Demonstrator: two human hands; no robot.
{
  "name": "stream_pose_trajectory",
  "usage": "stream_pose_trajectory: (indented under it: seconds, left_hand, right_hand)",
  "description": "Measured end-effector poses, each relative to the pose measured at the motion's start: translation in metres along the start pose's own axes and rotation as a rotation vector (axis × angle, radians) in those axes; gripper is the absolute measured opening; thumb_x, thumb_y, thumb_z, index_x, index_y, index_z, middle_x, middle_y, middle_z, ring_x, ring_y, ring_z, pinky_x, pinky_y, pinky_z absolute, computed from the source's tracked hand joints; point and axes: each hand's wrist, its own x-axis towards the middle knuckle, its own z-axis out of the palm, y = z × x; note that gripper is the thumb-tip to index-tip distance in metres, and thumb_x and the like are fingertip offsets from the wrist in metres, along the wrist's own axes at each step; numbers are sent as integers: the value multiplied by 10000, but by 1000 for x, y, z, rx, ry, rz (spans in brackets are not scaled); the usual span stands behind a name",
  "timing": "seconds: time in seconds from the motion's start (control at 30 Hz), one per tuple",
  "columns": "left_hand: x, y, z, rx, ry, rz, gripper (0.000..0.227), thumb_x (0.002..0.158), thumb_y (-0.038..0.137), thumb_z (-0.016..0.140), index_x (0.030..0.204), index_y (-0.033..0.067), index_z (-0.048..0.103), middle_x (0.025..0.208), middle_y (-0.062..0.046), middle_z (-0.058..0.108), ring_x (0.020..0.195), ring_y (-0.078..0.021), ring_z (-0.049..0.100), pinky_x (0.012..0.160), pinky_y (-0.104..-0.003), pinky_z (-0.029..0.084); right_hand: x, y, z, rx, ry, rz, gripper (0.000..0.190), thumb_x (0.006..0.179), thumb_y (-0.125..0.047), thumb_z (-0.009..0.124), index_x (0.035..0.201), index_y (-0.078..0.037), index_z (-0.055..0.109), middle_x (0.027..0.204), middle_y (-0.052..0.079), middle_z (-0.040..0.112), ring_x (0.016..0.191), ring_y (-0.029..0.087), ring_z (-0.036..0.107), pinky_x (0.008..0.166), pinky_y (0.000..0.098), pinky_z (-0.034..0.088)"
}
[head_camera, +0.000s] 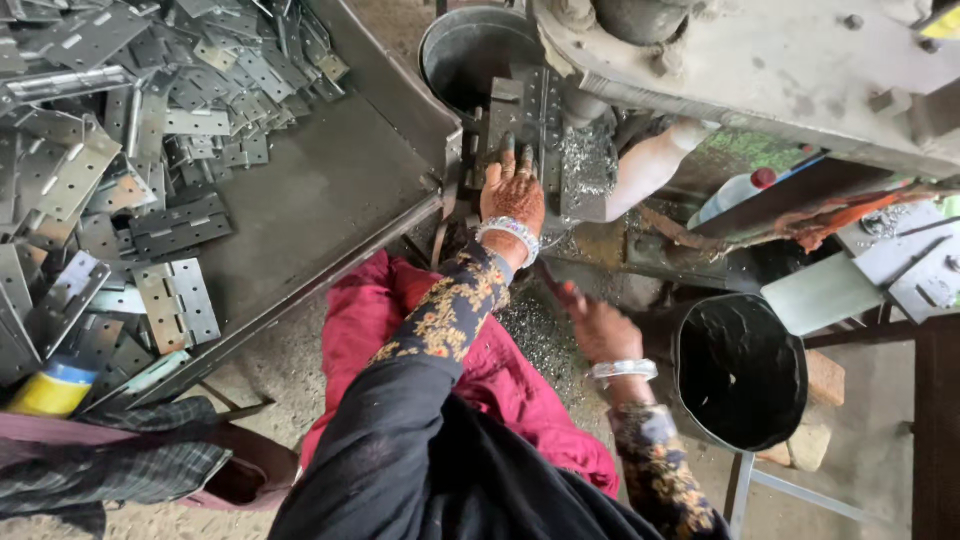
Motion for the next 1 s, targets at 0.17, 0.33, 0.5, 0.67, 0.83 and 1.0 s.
stream_pose_trajectory:
  seconds: [0.17, 0.33, 0.5, 0.67, 0.83, 1.0]
  left_hand:
    - [7, 7, 7, 45, 192, -79, 504, 1025, 221, 322, 1488, 89, 470, 1671, -24, 256, 1549, -310, 143, 1191, -454, 217]
    - [7, 5, 2, -106, 106, -35, 466, 1027, 228, 384, 1423, 79, 579, 1680, -49, 280, 1564, -309, 164, 1161, -477, 246]
    - [20, 5, 2, -2, 225, -64, 444, 1024, 228, 417, 1388, 63, 609, 1657, -73, 323, 1540, -325, 213, 1158, -455, 239]
    - [30, 7, 22, -64, 237, -60, 477, 1010, 209, 420, 1417, 46, 606, 1662, -69, 336, 1542, -312, 232, 1138, -462, 254]
    - [45, 6, 30, 177, 194, -143, 475, 1103, 260, 302, 1478, 82, 532, 1715, -55, 253, 1575, -261, 153, 1264, -428, 127]
    - [58, 9, 27, 1, -38, -102, 523, 1109, 305, 223, 1586, 114, 318, 1717, -53, 150, 1583, -252, 72, 1280, -421, 92]
  right_hand:
    - [-10, -5, -14, -71, 99, -36, 782, 1039, -683, 302, 923, -55, 751, 888, 235, 738, 876, 425, 724, 782, 521, 578]
    - [-25, -13, -17, -31, 70, -1, 738, 996, -683, 311, 927, -83, 735, 883, 232, 736, 900, 441, 722, 794, 534, 571]
    - [12, 1, -27, -109, 84, -62, 812, 1071, -688, 286, 869, -39, 732, 858, 254, 727, 864, 440, 737, 781, 539, 574]
    - [-21, 1, 20, 95, 13, 15, 723, 971, -670, 337, 914, -73, 741, 819, 275, 720, 815, 477, 730, 728, 560, 577]
    - [-8, -6, -16, -22, 42, -49, 685, 1024, -654, 348, 981, -87, 732, 843, 268, 725, 803, 487, 692, 706, 579, 537]
    - [-5, -5, -18, -278, 59, -155, 448, 1093, -468, 341, 1356, -191, 575, 978, 246, 726, 851, 427, 726, 717, 527, 583]
